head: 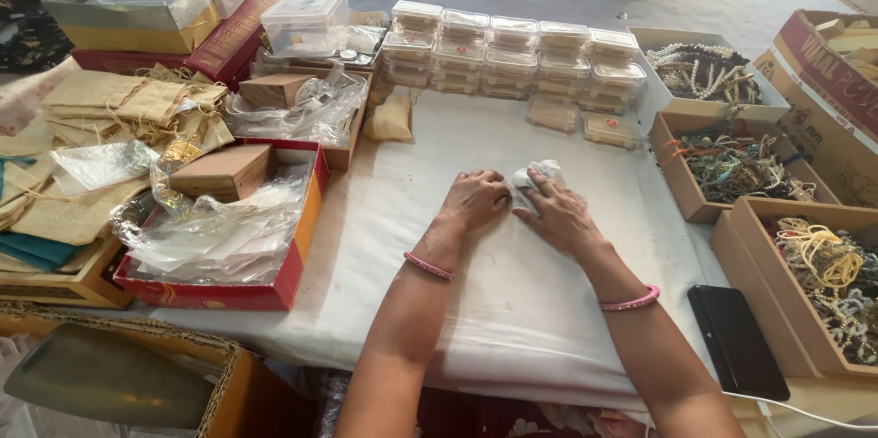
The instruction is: Sort, clean, and pack small jewelry items into small plastic bags and boxes.
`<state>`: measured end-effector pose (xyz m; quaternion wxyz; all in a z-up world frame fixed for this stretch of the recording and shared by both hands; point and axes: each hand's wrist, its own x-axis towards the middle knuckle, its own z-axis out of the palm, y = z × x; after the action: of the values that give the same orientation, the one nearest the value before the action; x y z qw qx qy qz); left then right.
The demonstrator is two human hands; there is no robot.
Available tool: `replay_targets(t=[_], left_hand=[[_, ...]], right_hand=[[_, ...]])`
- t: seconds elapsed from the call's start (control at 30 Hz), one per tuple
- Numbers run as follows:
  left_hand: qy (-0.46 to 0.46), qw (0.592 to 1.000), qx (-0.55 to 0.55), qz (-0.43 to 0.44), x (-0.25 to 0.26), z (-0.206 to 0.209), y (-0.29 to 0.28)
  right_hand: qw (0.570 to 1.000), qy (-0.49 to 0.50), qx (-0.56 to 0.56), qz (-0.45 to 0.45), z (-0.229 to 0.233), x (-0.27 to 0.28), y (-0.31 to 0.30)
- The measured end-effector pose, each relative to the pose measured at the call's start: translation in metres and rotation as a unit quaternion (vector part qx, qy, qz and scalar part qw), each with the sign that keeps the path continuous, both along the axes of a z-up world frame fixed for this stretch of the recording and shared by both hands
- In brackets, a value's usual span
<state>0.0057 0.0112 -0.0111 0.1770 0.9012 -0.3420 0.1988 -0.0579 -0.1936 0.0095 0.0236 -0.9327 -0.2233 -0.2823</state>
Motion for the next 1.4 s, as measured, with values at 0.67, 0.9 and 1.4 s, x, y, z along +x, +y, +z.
replay_targets(t=[0.67,0.9,1.4], left_hand=[[-0.199,0.936,-0.290,0.000,-0.073,0.102,-0.004],[-0.149,0.832,-0.465,-0.265,-0.182,0.150,-0.016],[-0.218,0.882,-0.353,-0.222,-0.148,0.136,-0.027]], right_hand=[[0.995,-0.022,0.043,-0.092,-0.011,0.011,-0.025],[0.995,0.013,0.064,-0.081,0.003,0.004,-0.025],[0.992,0.034,0.085,-0.090,-0.002,0.007,-0.025]])
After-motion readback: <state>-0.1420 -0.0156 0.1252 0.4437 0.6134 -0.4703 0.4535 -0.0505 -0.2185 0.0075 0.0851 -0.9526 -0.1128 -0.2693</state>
